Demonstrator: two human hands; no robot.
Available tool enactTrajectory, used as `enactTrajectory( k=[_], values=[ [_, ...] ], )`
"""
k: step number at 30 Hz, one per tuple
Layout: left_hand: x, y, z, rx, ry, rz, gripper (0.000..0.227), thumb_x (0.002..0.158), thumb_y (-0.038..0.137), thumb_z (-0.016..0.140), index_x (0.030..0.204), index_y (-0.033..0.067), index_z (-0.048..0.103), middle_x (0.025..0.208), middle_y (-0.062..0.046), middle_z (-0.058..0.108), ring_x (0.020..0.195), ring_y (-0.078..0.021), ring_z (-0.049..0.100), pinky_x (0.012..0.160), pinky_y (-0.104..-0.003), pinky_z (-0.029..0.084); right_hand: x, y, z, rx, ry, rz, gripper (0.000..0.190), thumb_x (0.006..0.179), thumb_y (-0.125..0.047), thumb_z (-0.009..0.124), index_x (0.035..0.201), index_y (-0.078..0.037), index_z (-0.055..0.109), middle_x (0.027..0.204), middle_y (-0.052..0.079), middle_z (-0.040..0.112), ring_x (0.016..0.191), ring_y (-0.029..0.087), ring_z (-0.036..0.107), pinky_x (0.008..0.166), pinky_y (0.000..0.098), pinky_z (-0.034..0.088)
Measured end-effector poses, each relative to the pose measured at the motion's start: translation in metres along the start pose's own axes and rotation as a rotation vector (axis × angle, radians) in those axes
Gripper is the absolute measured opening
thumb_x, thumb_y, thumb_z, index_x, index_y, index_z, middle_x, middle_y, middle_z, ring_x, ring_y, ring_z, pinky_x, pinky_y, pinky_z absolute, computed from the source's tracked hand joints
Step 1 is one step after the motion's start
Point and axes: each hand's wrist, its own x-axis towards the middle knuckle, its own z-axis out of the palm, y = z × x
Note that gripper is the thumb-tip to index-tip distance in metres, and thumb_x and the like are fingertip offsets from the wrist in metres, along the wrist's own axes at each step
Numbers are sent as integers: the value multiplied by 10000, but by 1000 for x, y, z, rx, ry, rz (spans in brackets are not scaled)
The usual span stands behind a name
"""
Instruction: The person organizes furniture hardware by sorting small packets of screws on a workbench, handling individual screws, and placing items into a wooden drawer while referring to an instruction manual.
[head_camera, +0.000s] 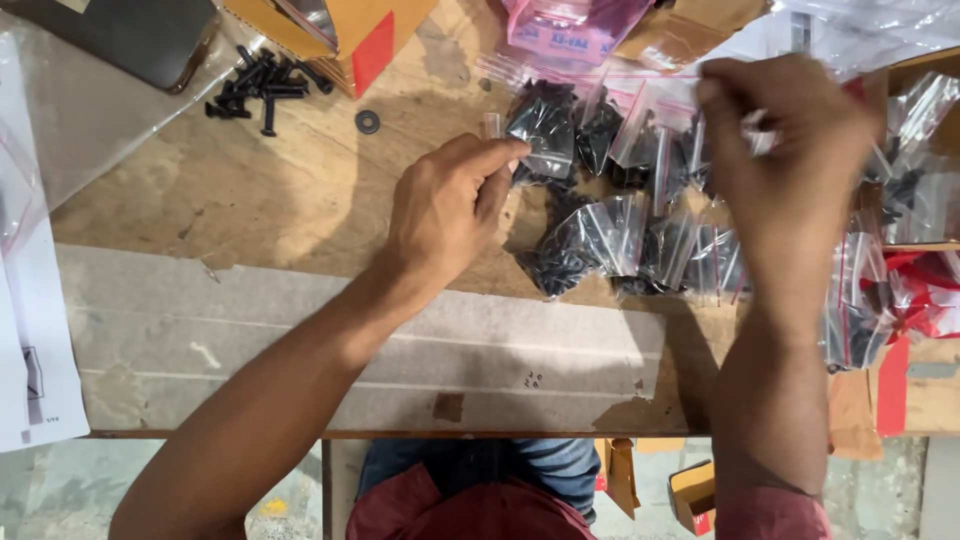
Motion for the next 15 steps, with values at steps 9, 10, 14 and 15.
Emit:
enactTrajectory(
  k=[9, 10, 14, 15],
  values=[
    [2, 1, 1, 15, -14, -22, 172, 982, 30, 689, 1133, 59, 767, 921, -114, 756, 611, -144, 670, 499, -299, 511, 10, -26, 26, -191, -215, 81, 363, 855, -188, 913, 1159, -48, 772, 1056, 174, 611, 992, 307, 521, 945, 478, 416],
    [2, 1, 1, 16, -14, -23, 172, 982, 30, 689, 1133, 59, 767, 921, -114, 756, 611, -144, 670, 499, -299, 511, 10, -23, 30, -190, -216, 81, 363, 855, -188, 913, 1159, -48, 772, 1056, 174, 611, 992, 307, 521, 945, 478, 416],
    [4, 4, 0, 10, -20, -35, 159, 984, 42, 701, 1128, 57, 766, 892, -114, 746, 608, -160, 671, 501, -311, 512, 16, -6, 45, -300, -237, -46, 421, 835, -73, 847, 1251, -120, 799, 1224, 179, 545, 1150, 355, 451, 940, 509, 409],
    [4, 5, -2, -1, -21, -36, 167, 980, 38, 699, 1132, 54, 764, 890, -114, 744, 617, -165, 677, 512, -316, 516, 19, -2, 49, -331, -222, -115, 419, 827, -12, 818, 1226, -138, 814, 1248, 175, 537, 1180, 359, 445, 954, 517, 414]
  ],
)
